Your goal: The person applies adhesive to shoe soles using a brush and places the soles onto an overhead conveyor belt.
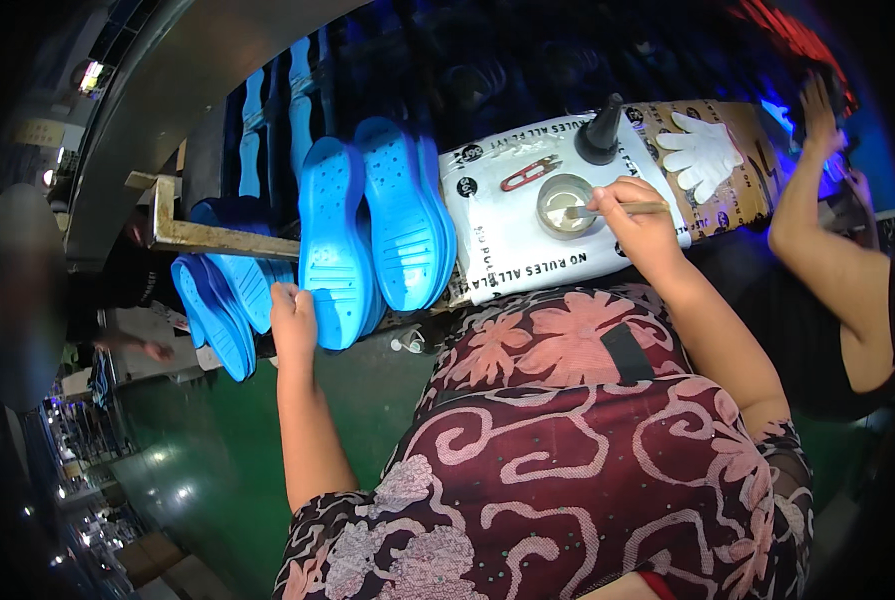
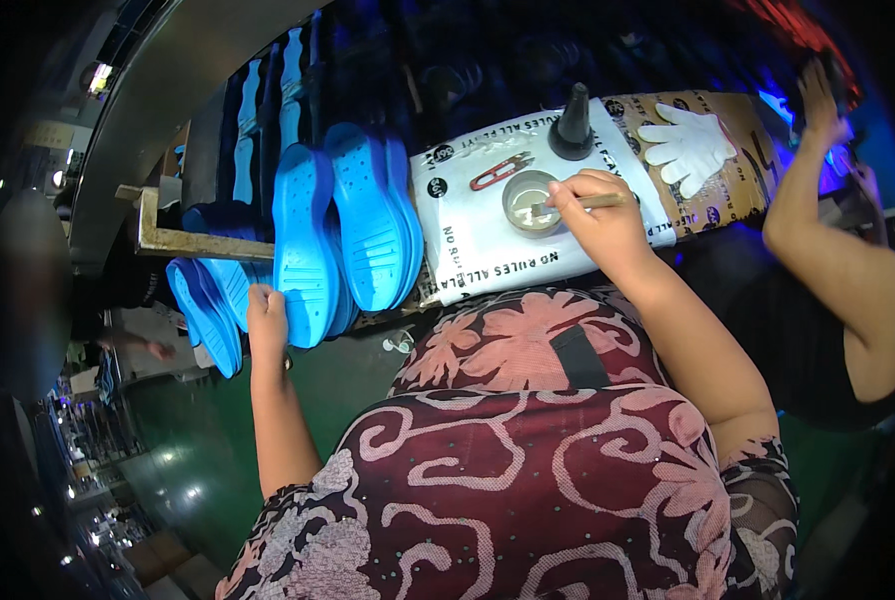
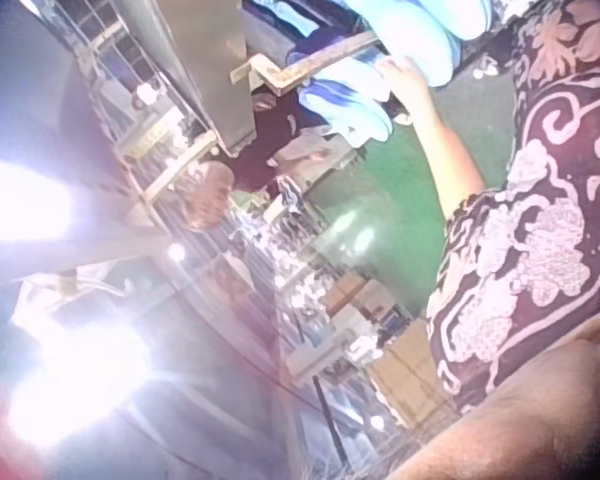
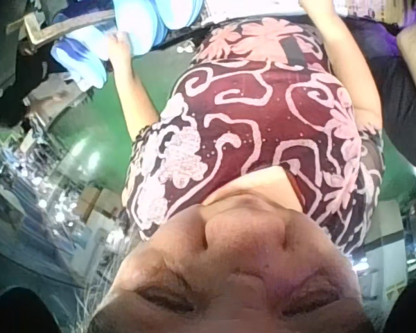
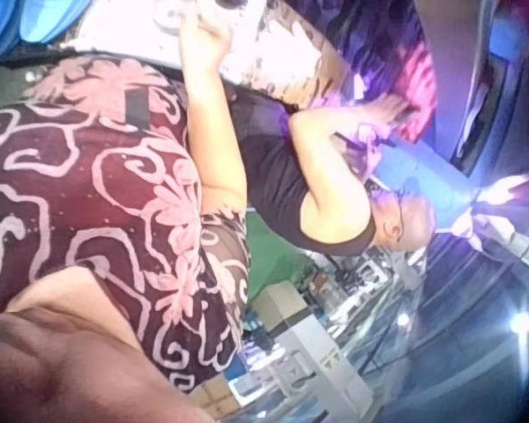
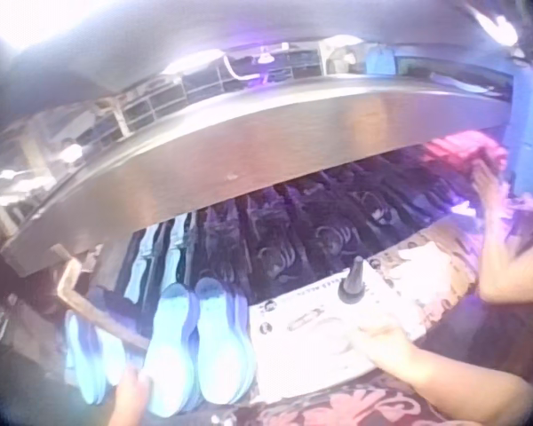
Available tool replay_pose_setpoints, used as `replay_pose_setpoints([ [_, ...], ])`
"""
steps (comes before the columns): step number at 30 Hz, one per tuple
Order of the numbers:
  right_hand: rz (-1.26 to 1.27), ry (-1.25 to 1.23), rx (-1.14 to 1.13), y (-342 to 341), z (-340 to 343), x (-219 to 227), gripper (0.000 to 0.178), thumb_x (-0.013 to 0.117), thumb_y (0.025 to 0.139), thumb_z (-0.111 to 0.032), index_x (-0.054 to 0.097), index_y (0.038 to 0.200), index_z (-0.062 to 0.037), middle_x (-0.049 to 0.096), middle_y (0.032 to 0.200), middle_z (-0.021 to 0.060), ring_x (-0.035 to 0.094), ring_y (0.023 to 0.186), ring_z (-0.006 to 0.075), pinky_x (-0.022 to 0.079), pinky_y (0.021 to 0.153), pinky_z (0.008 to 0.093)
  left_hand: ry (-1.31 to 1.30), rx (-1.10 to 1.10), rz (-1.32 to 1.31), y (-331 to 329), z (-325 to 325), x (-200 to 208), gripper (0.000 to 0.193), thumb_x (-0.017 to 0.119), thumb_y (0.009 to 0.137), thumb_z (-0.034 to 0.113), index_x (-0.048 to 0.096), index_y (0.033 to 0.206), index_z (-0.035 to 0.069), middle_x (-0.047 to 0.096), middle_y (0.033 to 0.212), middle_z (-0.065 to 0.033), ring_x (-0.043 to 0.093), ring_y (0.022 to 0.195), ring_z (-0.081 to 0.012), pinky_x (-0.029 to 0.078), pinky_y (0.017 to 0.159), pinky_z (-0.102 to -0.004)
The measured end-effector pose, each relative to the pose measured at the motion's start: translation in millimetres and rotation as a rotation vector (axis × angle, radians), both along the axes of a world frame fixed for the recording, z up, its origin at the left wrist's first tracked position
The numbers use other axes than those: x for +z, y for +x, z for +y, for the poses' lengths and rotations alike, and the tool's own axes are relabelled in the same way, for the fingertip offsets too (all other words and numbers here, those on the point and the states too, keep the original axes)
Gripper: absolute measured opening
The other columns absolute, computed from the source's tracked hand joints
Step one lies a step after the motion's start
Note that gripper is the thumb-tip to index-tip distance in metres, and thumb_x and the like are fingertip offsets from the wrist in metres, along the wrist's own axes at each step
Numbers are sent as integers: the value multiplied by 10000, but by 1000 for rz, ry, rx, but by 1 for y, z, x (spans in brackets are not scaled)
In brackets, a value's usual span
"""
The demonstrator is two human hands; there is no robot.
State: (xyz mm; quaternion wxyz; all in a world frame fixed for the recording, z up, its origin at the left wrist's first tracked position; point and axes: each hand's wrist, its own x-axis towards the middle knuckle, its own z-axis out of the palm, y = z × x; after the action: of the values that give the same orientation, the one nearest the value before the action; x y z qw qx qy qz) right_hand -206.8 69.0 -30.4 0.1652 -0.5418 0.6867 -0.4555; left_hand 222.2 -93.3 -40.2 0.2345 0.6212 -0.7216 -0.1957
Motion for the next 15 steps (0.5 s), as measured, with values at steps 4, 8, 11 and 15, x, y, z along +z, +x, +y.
replay_pose_setpoints([
  [4, -113, -16, -18, -3, 4, 7, 254, 563, 906, -177, 638, 753, 11, 583, 699, 93, 535, 714, 200, 410, 676, 319, -23, 70, 183, -14, 15, -5, 123, 486, 800, 24, 466, 913, -18, 547, 790, -126, 532, 709, -175, 443, 659, -316],
  [8, -128, 14, -31, -1, 2, 10, 275, 556, 918, -193, 633, 749, 10, 567, 696, 78, 517, 703, 175, 401, 672, 303, -80, 128, 338, -31, 20, -29, 370, 609, 824, 116, 455, 1109, -63, 609, 958, -153, 606, 832, -202, 478, 751, -293],
  [11, -144, 38, -52, -2, 4, 6, 283, 554, 924, -202, 633, 752, 9, 553, 692, 65, 505, 694, 158, 396, 665, 291, 299, 187, 576, -40, 12, 4, 402, 684, 834, 202, 527, 1064, -88, 638, 920, -141, 622, 773, -177, 494, 703, -278],
  [15, -172, 33, -46, -2, 5, 0, 280, 557, 926, -201, 637, 761, 11, 553, 706, 56, 508, 687, 134, 401, 648, 269, 548, 129, 646, -33, 8, 2, 373, 661, 861, 231, 581, 1038, -87, 654, 910, -130, 635, 761, -155, 502, 682, -261],
])
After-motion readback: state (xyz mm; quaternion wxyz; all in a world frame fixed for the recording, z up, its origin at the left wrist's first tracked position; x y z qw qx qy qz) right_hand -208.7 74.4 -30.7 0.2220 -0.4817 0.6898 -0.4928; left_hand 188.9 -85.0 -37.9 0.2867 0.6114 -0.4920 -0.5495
